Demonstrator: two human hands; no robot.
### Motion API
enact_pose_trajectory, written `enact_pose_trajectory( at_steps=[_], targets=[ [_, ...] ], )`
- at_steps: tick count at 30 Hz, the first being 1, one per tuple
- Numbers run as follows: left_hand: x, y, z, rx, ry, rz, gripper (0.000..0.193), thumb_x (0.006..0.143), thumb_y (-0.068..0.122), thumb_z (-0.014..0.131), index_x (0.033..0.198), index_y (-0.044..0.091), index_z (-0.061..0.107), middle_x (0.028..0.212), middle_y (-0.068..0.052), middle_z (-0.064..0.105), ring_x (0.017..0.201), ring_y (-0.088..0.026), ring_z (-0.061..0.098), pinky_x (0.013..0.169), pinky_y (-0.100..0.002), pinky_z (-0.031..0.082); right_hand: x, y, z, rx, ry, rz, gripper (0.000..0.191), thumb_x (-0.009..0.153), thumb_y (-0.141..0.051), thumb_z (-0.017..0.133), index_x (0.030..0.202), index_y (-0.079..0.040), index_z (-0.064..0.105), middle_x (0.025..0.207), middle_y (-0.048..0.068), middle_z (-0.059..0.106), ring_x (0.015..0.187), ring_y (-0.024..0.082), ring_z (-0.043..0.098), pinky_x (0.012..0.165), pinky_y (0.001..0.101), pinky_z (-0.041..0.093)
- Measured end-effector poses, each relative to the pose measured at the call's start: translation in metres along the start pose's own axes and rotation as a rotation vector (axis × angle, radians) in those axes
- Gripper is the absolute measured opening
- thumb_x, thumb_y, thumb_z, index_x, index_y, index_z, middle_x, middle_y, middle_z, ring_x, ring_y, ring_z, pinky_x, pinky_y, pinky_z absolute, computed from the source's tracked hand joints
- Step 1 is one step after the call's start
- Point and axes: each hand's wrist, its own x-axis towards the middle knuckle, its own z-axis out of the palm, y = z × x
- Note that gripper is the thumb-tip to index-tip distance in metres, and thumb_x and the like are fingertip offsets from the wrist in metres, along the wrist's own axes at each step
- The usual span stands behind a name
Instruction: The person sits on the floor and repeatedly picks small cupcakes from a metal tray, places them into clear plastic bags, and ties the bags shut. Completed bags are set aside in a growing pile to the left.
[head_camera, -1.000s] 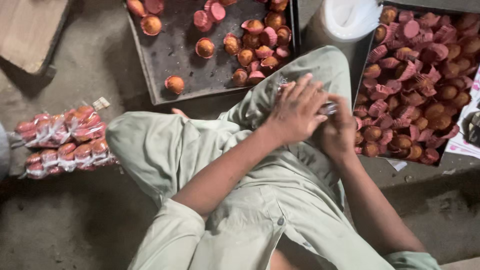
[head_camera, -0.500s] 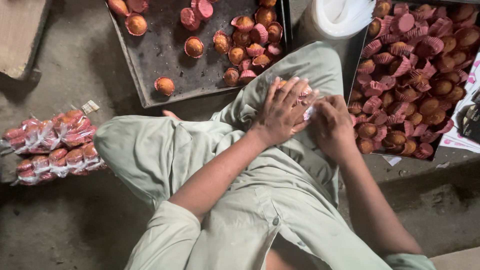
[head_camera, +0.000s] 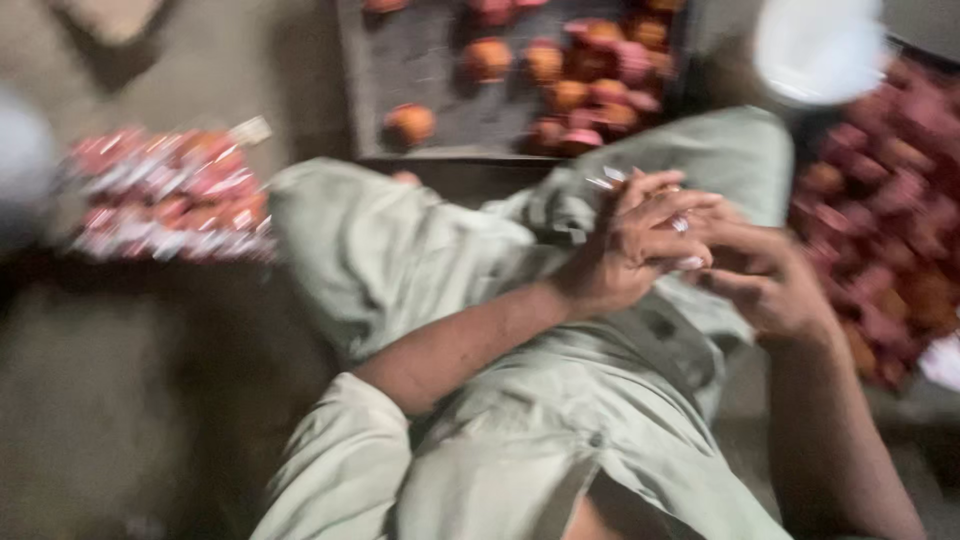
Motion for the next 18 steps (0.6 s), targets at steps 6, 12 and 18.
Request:
enact_pose_trajectory(
  at_steps=[6,12,18],
  targets=[
    [-0.037,-0.019,-0.084,-0.67,0.265,-0.31,0.009,0.106,0.01,0.067,0.114,0.012,0.071,0.134,-0.006,0.063,0.127,-0.02,0.057,0.116,-0.036,0.044,0.068,-0.026,0.073,-0.16,0.161,-0.318,0.039,0.08,0.011,0.069,0.115,-0.002,0.06,0.139,0.007,0.049,0.104,0.013,0.064,0.092,0.0267,0.06],
    [-0.093,-0.094,-0.255,-0.635,0.886,-0.402,0.016,0.099,-0.003,0.064,0.112,0.006,0.062,0.108,-0.015,0.069,0.067,-0.014,0.066,0.055,-0.03,0.055,0.12,0.005,0.134,-0.947,0.167,-0.496,0.017,0.098,0.005,0.066,0.114,0.0,0.063,0.126,0.017,0.062,0.112,0.028,0.063,0.092,0.0372,0.053],
    [-0.208,-0.209,-0.374,-0.113,1.125,-0.461,0.021,0.111,0.019,0.053,0.115,0.002,0.064,0.136,-0.017,0.07,0.127,-0.025,0.062,0.115,-0.039,0.044,0.139,0.038,0.15,-1.178,-0.031,-0.34,0.017,0.087,-0.013,0.073,0.104,-0.009,0.07,0.109,0.012,0.07,0.105,0.036,0.065,0.093,0.0466,0.053]
  ],
)
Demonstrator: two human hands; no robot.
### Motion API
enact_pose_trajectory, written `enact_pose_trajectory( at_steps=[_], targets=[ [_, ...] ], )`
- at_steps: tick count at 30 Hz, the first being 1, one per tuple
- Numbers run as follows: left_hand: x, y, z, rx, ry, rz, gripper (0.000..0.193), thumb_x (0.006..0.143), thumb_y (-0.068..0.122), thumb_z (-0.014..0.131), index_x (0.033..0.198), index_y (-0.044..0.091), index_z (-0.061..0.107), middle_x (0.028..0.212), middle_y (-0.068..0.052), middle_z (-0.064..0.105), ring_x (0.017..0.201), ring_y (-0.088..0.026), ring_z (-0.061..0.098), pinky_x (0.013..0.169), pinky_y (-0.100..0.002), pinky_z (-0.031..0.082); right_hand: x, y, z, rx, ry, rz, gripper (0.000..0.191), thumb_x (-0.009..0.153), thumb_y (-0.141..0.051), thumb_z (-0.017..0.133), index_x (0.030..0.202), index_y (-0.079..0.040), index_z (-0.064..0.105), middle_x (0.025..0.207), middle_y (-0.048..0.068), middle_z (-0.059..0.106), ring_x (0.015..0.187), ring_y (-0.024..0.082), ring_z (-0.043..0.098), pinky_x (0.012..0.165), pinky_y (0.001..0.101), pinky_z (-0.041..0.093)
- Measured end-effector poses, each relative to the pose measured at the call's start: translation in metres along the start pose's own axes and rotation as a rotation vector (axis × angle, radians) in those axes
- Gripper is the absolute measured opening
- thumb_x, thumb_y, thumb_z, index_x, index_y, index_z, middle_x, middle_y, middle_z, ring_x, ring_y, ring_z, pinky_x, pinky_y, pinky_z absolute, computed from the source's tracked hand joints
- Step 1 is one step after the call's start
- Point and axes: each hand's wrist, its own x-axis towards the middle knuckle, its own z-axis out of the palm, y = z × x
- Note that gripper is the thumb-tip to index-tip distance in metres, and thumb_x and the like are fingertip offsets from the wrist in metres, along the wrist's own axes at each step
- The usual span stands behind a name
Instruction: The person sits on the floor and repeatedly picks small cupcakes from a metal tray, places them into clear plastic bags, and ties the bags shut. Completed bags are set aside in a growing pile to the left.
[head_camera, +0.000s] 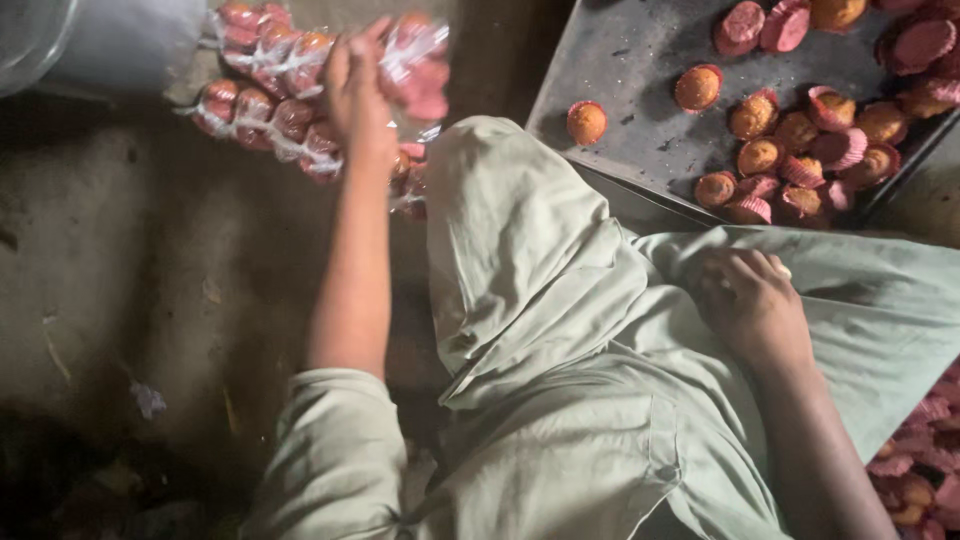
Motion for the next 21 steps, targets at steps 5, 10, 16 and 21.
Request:
enact_pose_trajectory(
  at_steps=[5,10,16,21],
  targets=[
    [0.003,-0.057,-0.056,1.166,-0.109,0.466,0.043,0.103,0.008,0.057,0.141,-0.01,0.051,0.152,-0.029,0.043,0.14,-0.051,0.043,0.116,-0.055,0.033,0.017,0.022,-0.004,0.032,-0.093,0.172,0.017,0.093,-0.016,0.067,0.107,-0.008,0.071,0.108,0.015,0.069,0.102,0.039,0.067,0.087,0.0474,0.054],
    [0.013,-0.052,-0.05,1.453,-0.049,0.125,0.038,0.092,0.027,0.077,0.121,0.006,0.065,0.136,-0.023,0.05,0.129,-0.049,0.049,0.103,-0.064,0.035,0.031,0.042,0.03,0.051,-0.087,0.091,0.037,0.092,-0.015,0.062,0.127,-0.002,0.066,0.123,0.022,0.067,0.112,0.041,0.064,0.092,0.0468,0.053],
    [-0.022,0.009,0.101,0.729,-0.108,0.132,0.023,0.089,0.01,0.076,0.109,0.008,0.066,0.101,-0.012,0.068,0.093,-0.03,0.068,0.084,-0.042,0.055,0.065,0.045,0.102,-0.282,-0.591,-0.115,0.03,0.087,-0.027,0.059,0.112,-0.014,0.071,0.112,0.01,0.071,0.112,0.029,0.066,0.09,0.0507,0.049],
    [-0.127,0.046,0.224,0.672,-0.681,0.553,0.028,0.09,0.026,0.071,0.112,0.009,0.065,0.106,-0.014,0.066,0.101,-0.038,0.065,0.088,-0.052,0.05,0.07,0.04,0.103,-0.144,-0.51,0.018,0.023,0.095,-0.023,0.058,0.115,-0.018,0.07,0.101,0.013,0.069,0.095,0.036,0.066,0.079,0.0532,0.05]
  ],
)
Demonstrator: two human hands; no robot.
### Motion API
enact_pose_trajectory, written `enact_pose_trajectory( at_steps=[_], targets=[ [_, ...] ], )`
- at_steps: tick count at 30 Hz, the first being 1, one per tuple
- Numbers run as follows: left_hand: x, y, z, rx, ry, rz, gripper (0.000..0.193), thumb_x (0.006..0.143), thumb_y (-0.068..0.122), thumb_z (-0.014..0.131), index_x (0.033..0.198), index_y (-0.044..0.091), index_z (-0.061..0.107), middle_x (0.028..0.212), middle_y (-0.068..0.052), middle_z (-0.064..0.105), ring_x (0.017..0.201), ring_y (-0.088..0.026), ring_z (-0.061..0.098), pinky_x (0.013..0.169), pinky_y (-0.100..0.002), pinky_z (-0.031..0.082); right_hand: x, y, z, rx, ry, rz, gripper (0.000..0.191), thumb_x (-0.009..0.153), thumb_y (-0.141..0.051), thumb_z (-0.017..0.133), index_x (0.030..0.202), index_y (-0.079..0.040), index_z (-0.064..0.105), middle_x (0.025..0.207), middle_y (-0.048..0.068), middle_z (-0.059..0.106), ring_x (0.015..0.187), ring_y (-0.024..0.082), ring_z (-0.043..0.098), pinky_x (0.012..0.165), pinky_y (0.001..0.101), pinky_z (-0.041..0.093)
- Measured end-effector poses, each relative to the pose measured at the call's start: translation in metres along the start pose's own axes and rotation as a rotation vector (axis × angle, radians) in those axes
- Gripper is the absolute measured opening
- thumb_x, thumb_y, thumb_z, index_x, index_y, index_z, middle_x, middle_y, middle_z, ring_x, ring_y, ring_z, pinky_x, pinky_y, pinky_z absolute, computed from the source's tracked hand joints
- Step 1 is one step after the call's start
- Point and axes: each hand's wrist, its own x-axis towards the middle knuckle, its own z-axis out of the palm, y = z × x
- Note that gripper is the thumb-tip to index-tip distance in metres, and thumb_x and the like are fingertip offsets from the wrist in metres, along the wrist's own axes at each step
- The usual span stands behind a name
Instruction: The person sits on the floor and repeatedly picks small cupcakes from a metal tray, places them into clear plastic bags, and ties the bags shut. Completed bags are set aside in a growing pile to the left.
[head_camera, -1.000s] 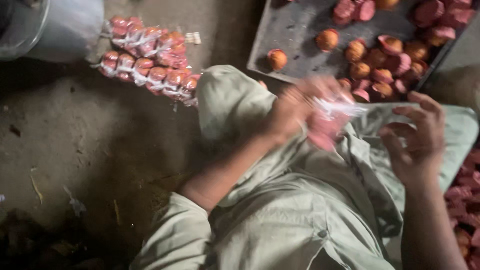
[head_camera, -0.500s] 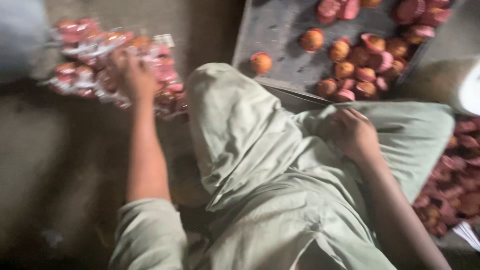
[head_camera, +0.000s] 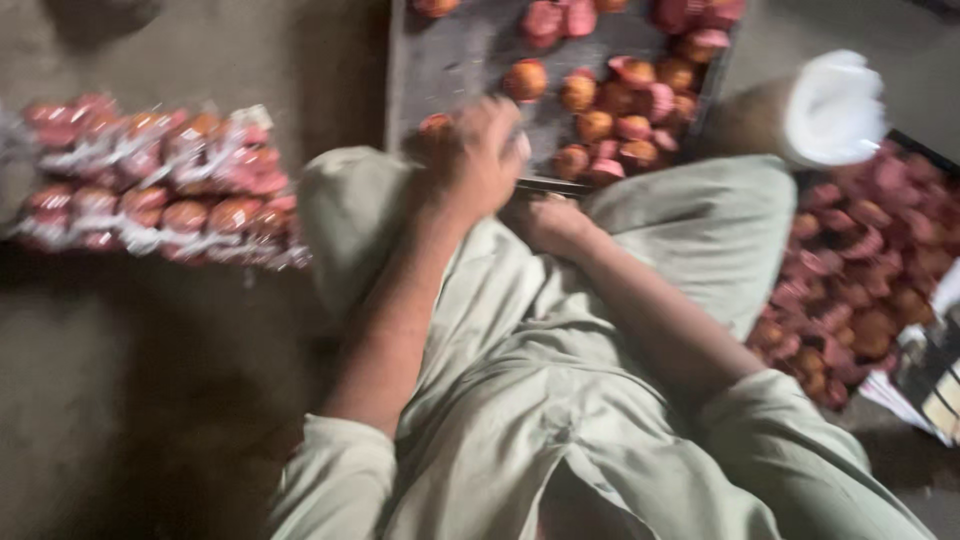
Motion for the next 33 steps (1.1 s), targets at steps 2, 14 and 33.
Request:
enact_pose_trajectory(
  at_steps=[2,14,33],
  targets=[
    [-0.005,0.023,0.017,-0.036,-0.315,0.043,0.039,0.083,0.033,0.072,0.112,0.007,0.067,0.111,-0.016,0.066,0.107,-0.04,0.062,0.088,-0.057,0.048,-0.019,0.012,-0.015,0.192,0.371,-0.055,0.021,0.085,-0.012,0.063,0.105,-0.012,0.068,0.1,0.017,0.066,0.094,0.037,0.063,0.078,0.0496,0.05],
    [-0.016,0.03,0.023,0.022,-0.765,-0.407,0.037,0.092,0.034,0.066,0.121,0.011,0.065,0.13,-0.016,0.064,0.124,-0.041,0.057,0.104,-0.066,0.041,-0.173,0.239,-0.121,-0.093,1.12,0.364,0.008,0.088,-0.006,0.075,0.087,-0.004,0.068,0.097,0.013,0.067,0.089,0.033,0.065,0.079,0.0443,0.052],
    [-0.028,-0.015,0.071,-0.686,-0.09,-0.239,0.008,0.091,0.0,0.067,0.099,0.003,0.066,0.09,-0.004,0.069,0.086,-0.012,0.065,0.078,-0.029,0.055,-0.086,0.027,0.008,1.684,0.465,-0.078,0.024,0.11,-0.012,0.067,0.092,0.001,0.057,0.081,0.004,0.061,0.074,0.019,0.054,0.069,0.0377,0.041]
  ],
)
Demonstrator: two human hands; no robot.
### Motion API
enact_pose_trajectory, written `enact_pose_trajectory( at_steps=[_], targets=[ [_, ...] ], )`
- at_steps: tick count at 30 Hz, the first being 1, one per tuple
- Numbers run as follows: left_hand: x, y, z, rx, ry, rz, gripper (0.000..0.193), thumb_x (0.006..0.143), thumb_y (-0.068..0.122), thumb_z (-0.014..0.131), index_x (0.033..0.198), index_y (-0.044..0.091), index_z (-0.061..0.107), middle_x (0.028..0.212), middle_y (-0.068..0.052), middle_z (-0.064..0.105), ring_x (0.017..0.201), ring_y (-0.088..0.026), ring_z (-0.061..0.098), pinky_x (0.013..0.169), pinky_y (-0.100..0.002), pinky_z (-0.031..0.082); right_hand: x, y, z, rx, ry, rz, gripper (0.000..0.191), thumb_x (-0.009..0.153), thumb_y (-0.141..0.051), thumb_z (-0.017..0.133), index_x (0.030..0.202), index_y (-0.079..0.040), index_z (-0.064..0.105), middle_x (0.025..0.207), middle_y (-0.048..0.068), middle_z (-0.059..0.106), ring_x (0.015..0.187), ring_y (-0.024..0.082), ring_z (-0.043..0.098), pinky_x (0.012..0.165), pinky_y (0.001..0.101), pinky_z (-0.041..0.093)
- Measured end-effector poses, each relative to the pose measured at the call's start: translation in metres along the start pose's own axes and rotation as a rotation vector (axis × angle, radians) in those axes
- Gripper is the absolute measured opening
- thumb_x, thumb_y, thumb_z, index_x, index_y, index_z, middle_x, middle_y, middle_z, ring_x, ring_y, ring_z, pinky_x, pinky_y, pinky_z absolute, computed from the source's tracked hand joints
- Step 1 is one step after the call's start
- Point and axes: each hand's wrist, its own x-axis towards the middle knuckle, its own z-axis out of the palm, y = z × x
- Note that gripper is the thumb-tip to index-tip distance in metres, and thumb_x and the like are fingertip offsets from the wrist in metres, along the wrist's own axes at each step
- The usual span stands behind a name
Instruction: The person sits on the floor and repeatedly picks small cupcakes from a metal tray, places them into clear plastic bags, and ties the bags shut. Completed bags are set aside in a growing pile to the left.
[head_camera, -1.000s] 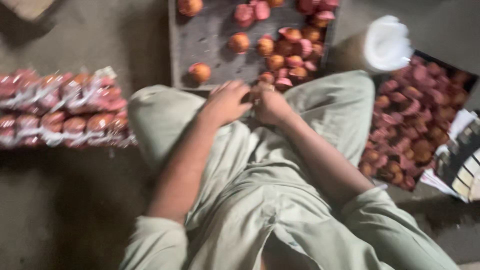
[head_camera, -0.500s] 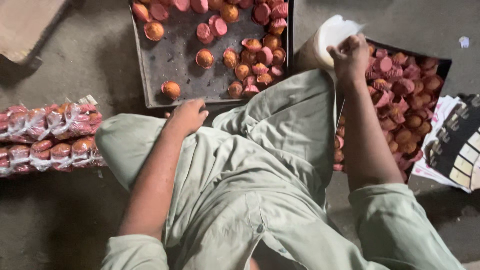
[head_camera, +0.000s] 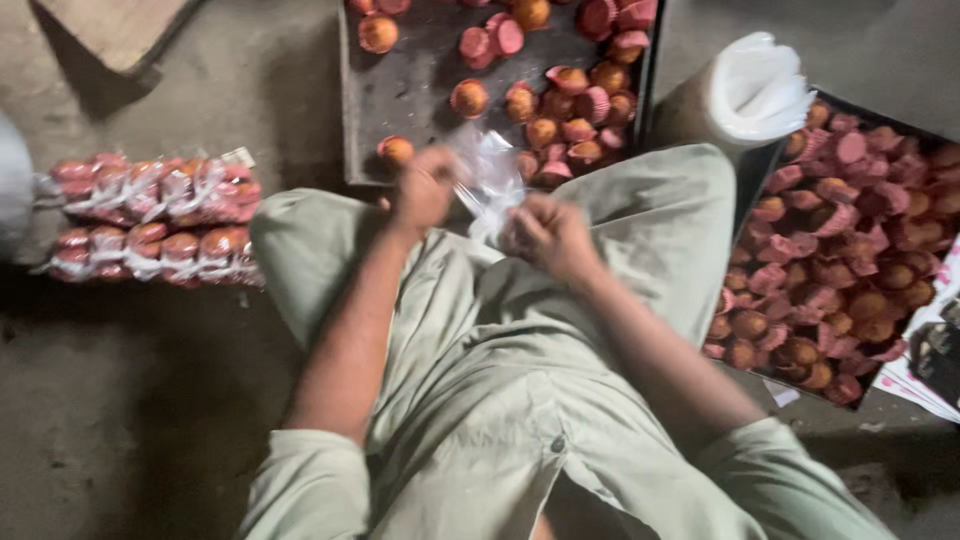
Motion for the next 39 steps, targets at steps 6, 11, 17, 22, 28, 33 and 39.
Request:
enact_pose_trajectory(
  at_steps=[6,11,17,22,28,33,39],
  targets=[
    [0.018,-0.005,-0.098,-0.453,0.625,-0.12,0.016,0.091,-0.008,0.054,0.096,0.006,0.058,0.089,-0.004,0.061,0.077,-0.013,0.059,0.067,-0.028,0.052,0.022,-0.02,-0.01,-1.547,0.072,-0.653,0.02,0.084,-0.014,0.065,0.104,-0.013,0.065,0.092,0.016,0.069,0.085,0.039,0.068,0.075,0.0463,0.054],
    [0.015,0.009,-0.087,-0.476,0.541,-0.051,0.037,0.08,-0.011,0.05,0.112,0.005,0.061,0.104,-0.006,0.063,0.085,-0.014,0.063,0.072,-0.027,0.055,0.04,0.013,0.041,-1.58,-0.468,-0.511,0.029,0.094,-0.031,0.065,0.119,-0.015,0.066,0.095,0.015,0.071,0.087,0.037,0.069,0.076,0.0493,0.055],
    [0.013,0.019,-0.074,-0.44,0.474,-0.142,0.03,0.078,0.003,0.069,0.106,0.008,0.058,0.093,-0.001,0.062,0.073,-0.012,0.064,0.062,-0.027,0.057,0.07,0.02,0.076,-1.739,-0.555,0.229,0.039,0.099,-0.044,0.054,0.124,-0.018,0.069,0.117,0.013,0.072,0.111,0.034,0.068,0.09,0.0474,0.054],
    [0.019,0.015,-0.076,-0.289,0.501,-0.315,0.04,0.094,0.039,0.076,0.076,0.004,0.069,0.065,-0.004,0.071,0.059,-0.013,0.064,0.059,-0.028,0.05,0.077,0.008,0.089,-1.669,-0.61,0.494,0.043,0.095,-0.051,0.052,0.124,-0.024,0.069,0.124,0.006,0.068,0.117,0.029,0.063,0.096,0.0456,0.05],
    [0.021,0.008,-0.066,-0.016,0.506,-0.478,0.043,0.097,0.042,0.066,0.072,0.008,0.071,0.065,-0.002,0.068,0.061,-0.012,0.065,0.06,-0.03,0.05,0.052,-0.025,0.062,-1.159,-0.241,-0.045,0.027,0.1,-0.028,0.063,0.12,-0.012,0.072,0.123,0.01,0.071,0.113,0.026,0.069,0.098,0.0395,0.054],
    [0.021,-0.004,-0.004,-0.29,0.179,-0.45,0.033,0.099,0.037,0.062,0.087,0.007,0.071,0.078,-0.002,0.068,0.072,-0.013,0.064,0.067,-0.03,0.05,0.053,-0.031,0.03,-0.219,0.021,-0.123,0.039,0.102,-0.011,0.063,0.139,-0.014,0.05,0.131,0.0,0.062,0.116,0.014,0.062,0.098,0.0309,0.051],
    [0.008,0.006,0.013,-0.386,-0.132,-0.308,0.025,0.102,0.026,0.061,0.105,0.004,0.072,0.095,-0.001,0.07,0.09,-0.014,0.064,0.083,-0.029,0.052,0.061,-0.039,0.017,-0.058,0.154,-0.198,0.009,0.106,-0.001,0.06,0.114,-0.001,0.064,0.098,0.003,0.067,0.089,0.02,0.066,0.08,0.0365,0.056]
  ],
)
